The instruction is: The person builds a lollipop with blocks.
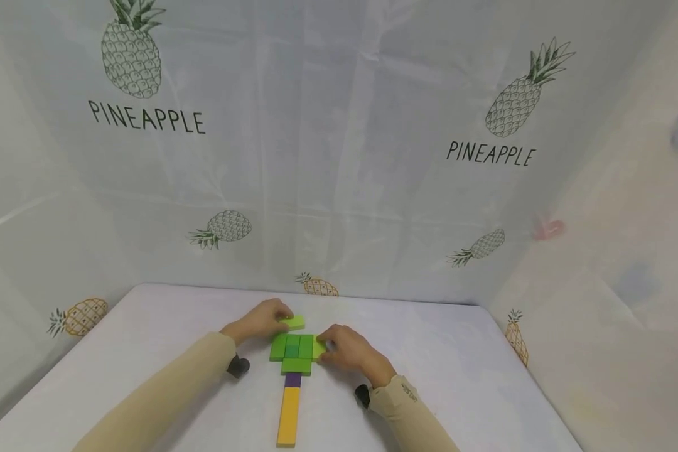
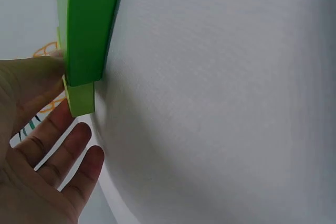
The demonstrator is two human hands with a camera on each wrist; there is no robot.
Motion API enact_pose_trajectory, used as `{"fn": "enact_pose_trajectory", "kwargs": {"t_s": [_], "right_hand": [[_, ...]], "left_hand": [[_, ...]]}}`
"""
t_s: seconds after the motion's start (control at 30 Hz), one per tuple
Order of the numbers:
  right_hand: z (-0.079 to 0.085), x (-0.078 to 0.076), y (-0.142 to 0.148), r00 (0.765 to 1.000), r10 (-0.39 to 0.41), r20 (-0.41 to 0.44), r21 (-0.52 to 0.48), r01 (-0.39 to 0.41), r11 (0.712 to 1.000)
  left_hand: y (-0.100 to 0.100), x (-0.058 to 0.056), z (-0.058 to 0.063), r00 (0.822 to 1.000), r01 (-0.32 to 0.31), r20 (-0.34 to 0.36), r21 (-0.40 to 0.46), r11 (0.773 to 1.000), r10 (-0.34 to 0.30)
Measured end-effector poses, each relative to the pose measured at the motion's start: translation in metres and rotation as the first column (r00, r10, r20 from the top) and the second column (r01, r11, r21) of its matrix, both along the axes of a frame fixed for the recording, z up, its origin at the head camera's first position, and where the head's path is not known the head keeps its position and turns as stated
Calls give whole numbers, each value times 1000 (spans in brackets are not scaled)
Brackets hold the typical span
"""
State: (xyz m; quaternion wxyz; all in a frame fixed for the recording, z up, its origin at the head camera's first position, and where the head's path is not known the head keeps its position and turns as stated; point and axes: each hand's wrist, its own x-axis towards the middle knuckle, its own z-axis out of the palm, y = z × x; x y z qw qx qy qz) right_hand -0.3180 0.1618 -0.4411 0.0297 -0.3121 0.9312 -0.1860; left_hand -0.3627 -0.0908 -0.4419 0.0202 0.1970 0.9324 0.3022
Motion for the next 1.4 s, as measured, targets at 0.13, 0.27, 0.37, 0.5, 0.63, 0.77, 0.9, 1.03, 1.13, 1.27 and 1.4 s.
{"fn": "enact_pose_trajectory", "kwargs": {"t_s": [0.13, 0.27, 0.37, 0.5, 0.63, 0.77, 0.9, 1.03, 1.13, 1.27, 1.4], "right_hand": [[-2, -1, 0, 1000, 1, -6, 10, -1, 1000], [-2, -2, 0, 1000, 1, -7, 9, -1, 1000], [-1, -1, 0, 1000, -1, -3, 10, 1, 1000], [0, -1, 0, 1000, 3, -8, 9, -3, 1000], [0, 0, 0, 1000, 18, -21, 5, -18, 1000], [1, 0, 1, 999, 32, -31, 3, -31, 1000], [1, -1, 2, 999, 34, -34, 4, -34, 999], [1, 0, 2, 998, 44, -41, 9, -43, 999], [1, 0, 1, 998, 42, -43, 11, -42, 999], [1, -1, 1, 998, 40, -41, 6, -40, 999], [0, -1, 1, 998, 47, -38, -6, -47, 999]], "left_hand": [[1, 1, 1, 1000, -30, 7, -12, 999, 30], [1, 2, 1, 998, -53, 12, -7, 999, 54], [4, 2, 0, 999, -45, 21, 8, 999, 45], [8, 3, 0, 999, -5, 33, 27, 1000, 5], [12, 3, 0, 999, 28, 41, 26, 999, -29], [14, 3, 0, 998, 35, 56, 26, 999, -37], [15, 5, 1, 997, 42, 58, 22, 999, -43], [14, 5, 0, 997, 53, 54, 21, 998, -54], [14, 5, 0, 997, 59, 55, 22, 998, -60], [13, 3, -1, 996, 64, 53, 20, 998, -65], [13, 2, -3, 996, 76, 41, 13, 997, -76]]}}
